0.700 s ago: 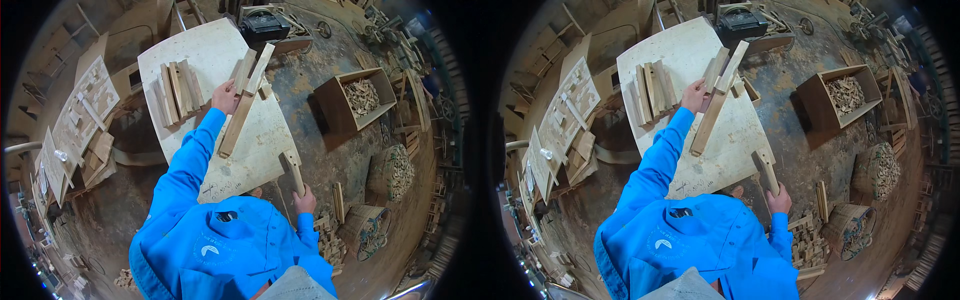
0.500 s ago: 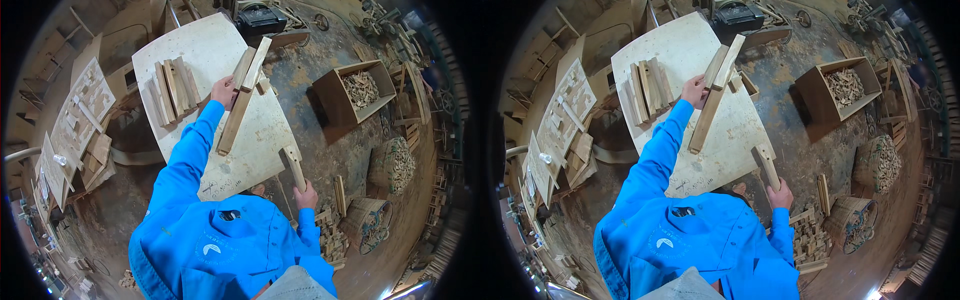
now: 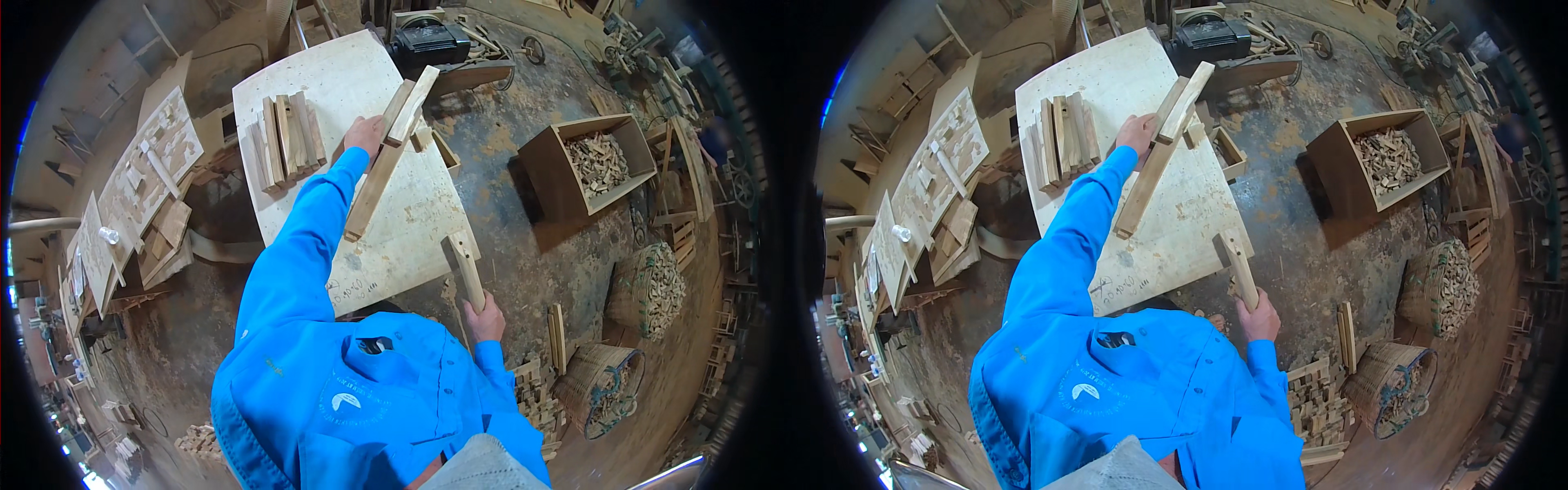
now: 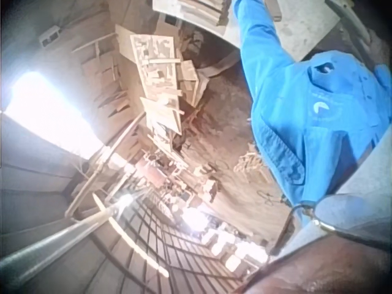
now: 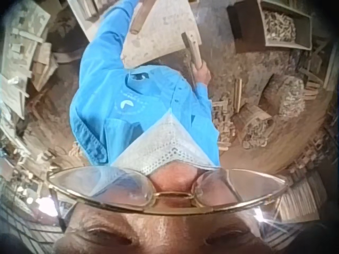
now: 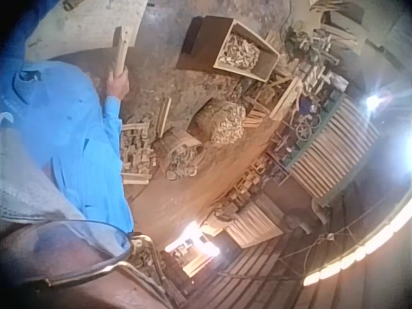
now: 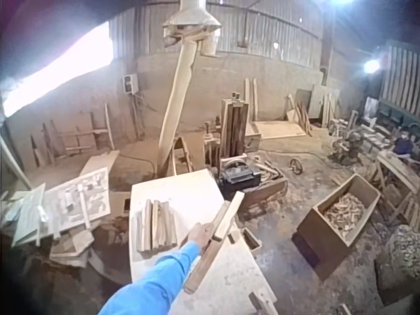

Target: The person sands wooden furniture components by hand with sandpaper, then checks their fit.

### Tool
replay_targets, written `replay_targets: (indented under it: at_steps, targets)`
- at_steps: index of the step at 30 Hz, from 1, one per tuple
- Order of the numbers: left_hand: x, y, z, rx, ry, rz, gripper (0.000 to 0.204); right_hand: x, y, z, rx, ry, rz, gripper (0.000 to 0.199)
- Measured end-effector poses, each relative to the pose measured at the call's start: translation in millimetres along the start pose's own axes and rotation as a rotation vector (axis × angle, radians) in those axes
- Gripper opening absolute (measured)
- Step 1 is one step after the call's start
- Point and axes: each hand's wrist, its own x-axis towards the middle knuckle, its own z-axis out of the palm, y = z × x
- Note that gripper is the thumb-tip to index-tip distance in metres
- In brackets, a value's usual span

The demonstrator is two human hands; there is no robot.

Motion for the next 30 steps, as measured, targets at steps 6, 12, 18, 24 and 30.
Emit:
replay_targets:
  at_steps: [6,12,18,24,30]
  targets:
    - [8.2,11.5,1.1,0.060,0.056,-0.048,0.039,11.7,6.6,-10.5,0.140,-0.167,-0.146,0.053]
    - [7.8,12.6,5.8,0.086,0.064,-0.016,0.041,13.6,12.3,-6.2,0.134,-0.205,-0.157,0.047]
    - [16.6,14.6,-1.3,0.103,0.041,-0.026,0.043,19.2,-0.3,-9.4,0.140,-0.244,-0.140,0.050]
    - [38.4,6.2,-0.8,0.093,0.041,-0.012,0.044,36.5,-8.2,-0.3,0.105,-0.214,-0.135,0.047]
    - [98.9,-11.1,-18.5,0.072,0.042,-0.019,0.044,74.3,-51.2,8.2,0.051,-0.206,-0.146,0.046]
